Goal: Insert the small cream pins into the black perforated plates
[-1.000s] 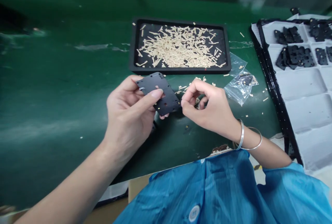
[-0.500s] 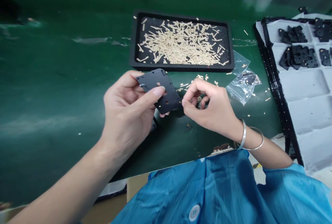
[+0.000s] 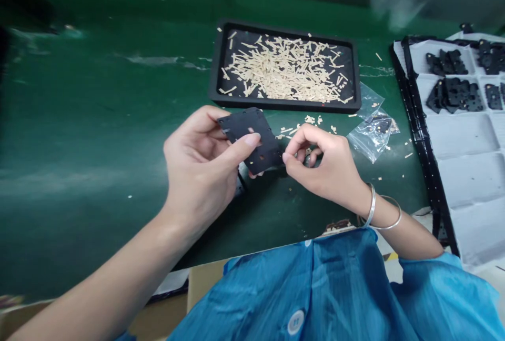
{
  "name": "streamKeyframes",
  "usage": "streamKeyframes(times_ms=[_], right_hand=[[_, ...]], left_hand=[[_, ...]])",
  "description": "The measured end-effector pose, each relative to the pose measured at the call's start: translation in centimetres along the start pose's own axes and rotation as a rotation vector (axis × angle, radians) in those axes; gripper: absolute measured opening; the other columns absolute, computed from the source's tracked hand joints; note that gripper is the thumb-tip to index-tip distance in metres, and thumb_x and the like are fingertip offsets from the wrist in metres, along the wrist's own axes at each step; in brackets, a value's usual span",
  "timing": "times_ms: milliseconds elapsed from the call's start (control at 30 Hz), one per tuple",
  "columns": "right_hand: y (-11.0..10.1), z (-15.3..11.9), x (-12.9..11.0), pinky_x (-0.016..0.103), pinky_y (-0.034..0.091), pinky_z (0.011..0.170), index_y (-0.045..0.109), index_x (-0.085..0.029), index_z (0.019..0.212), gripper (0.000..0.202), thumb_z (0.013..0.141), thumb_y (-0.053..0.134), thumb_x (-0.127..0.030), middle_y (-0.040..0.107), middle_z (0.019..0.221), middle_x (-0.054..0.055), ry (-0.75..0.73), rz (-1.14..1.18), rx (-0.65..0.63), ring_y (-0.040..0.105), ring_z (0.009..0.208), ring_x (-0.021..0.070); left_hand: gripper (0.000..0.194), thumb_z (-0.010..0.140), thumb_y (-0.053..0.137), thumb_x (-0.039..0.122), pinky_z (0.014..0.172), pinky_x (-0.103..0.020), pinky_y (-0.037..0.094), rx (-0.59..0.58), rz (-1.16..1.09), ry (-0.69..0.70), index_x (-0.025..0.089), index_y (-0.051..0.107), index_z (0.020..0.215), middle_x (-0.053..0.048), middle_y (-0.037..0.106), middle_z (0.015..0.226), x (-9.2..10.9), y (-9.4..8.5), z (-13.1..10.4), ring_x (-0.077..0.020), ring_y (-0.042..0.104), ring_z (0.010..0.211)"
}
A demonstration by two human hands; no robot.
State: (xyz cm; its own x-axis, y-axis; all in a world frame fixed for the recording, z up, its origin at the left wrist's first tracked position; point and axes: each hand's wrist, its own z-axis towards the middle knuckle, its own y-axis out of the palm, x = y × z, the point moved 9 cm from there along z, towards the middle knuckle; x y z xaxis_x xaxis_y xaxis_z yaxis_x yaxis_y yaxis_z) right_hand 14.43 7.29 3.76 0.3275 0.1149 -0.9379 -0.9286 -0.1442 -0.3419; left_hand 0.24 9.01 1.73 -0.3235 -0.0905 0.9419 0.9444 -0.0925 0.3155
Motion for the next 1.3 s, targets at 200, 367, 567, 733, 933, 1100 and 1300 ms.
streamKeyframes(times_ms=[200,367,567,733,933,1100,1300], right_hand=[[0.3,0.3,1.1,0.019,0.04,0.048,0.057,-0.016,0.064,0.011,0.073,0.064,-0.016,0.06,0.066,-0.001,0.134,0.144,-0.03,0.054,0.059,0.008],[0.6,0.4,2.1,0.017,0.037,0.046,0.058,-0.016,0.064,0.012,0.071,0.067,-0.018,0.059,0.064,-0.002,0.242,0.295,-0.062,0.052,0.057,0.0067],[0.8,0.3,2.4,0.017,0.036,0.046,0.058,-0.015,0.064,0.012,0.07,0.069,-0.016,0.06,0.062,-0.002,0.263,0.356,-0.071,0.052,0.056,0.0062],[0.8,0.3,2.4,0.017,0.035,0.046,0.059,-0.015,0.065,0.012,0.071,0.069,-0.015,0.061,0.064,-0.002,0.259,0.361,-0.077,0.053,0.056,0.0062],[0.9,0.5,2.3,0.018,0.035,0.046,0.058,-0.016,0.064,0.013,0.071,0.069,-0.015,0.061,0.061,-0.003,0.262,0.381,-0.073,0.051,0.054,0.0055],[1.0,0.4,2.4,0.018,0.037,0.048,0.058,-0.016,0.064,0.013,0.071,0.069,-0.013,0.063,0.064,-0.002,0.257,0.401,-0.075,0.053,0.056,0.0057],[0.9,0.4,2.5,0.018,0.038,0.048,0.059,-0.016,0.064,0.013,0.072,0.07,-0.016,0.064,0.064,-0.002,0.26,0.398,-0.076,0.053,0.055,0.0059]], left_hand=[[0.019,0.077,0.072,0.013,0.032,-0.013,0.049,-0.004,-0.031,0.0,0.015,0.053,0.079,0.008,0.059,0.064,0.0,0.1,-0.1,-0.0039,0.056,0.041],[0.018,0.078,0.071,0.012,0.032,-0.012,0.049,-0.005,-0.066,0.0,0.015,0.054,0.08,0.008,0.062,0.064,0.2,0.2,-0.1,-0.0045,0.059,0.043],[0.018,0.079,0.071,0.011,0.032,-0.012,0.05,-0.005,-0.08,-0.003,0.014,0.054,0.08,0.008,0.063,0.065,0.2,0.2,-0.1,-0.0053,0.061,0.044],[0.018,0.078,0.071,0.01,0.031,-0.012,0.05,-0.01,-0.089,0.026,0.014,0.054,0.08,0.008,0.063,0.065,0.4,0.3,0.0,-0.005,0.06,0.043],[0.017,0.078,0.07,0.009,0.032,-0.012,0.05,-0.008,-0.094,0.018,0.014,0.054,0.08,0.008,0.064,0.065,0.4,0.3,0.0,-0.0048,0.06,0.044],[0.017,0.078,0.07,0.009,0.03,-0.012,0.049,-0.009,-0.094,0.013,0.014,0.054,0.08,0.009,0.064,0.065,0.2,0.2,0.0,-0.0044,0.06,0.043],[0.017,0.078,0.072,0.011,0.031,-0.013,0.05,-0.017,-0.114,0.003,0.015,0.055,0.08,0.008,0.065,0.067,0.2,0.1,0.0,-0.0048,0.06,0.044]])
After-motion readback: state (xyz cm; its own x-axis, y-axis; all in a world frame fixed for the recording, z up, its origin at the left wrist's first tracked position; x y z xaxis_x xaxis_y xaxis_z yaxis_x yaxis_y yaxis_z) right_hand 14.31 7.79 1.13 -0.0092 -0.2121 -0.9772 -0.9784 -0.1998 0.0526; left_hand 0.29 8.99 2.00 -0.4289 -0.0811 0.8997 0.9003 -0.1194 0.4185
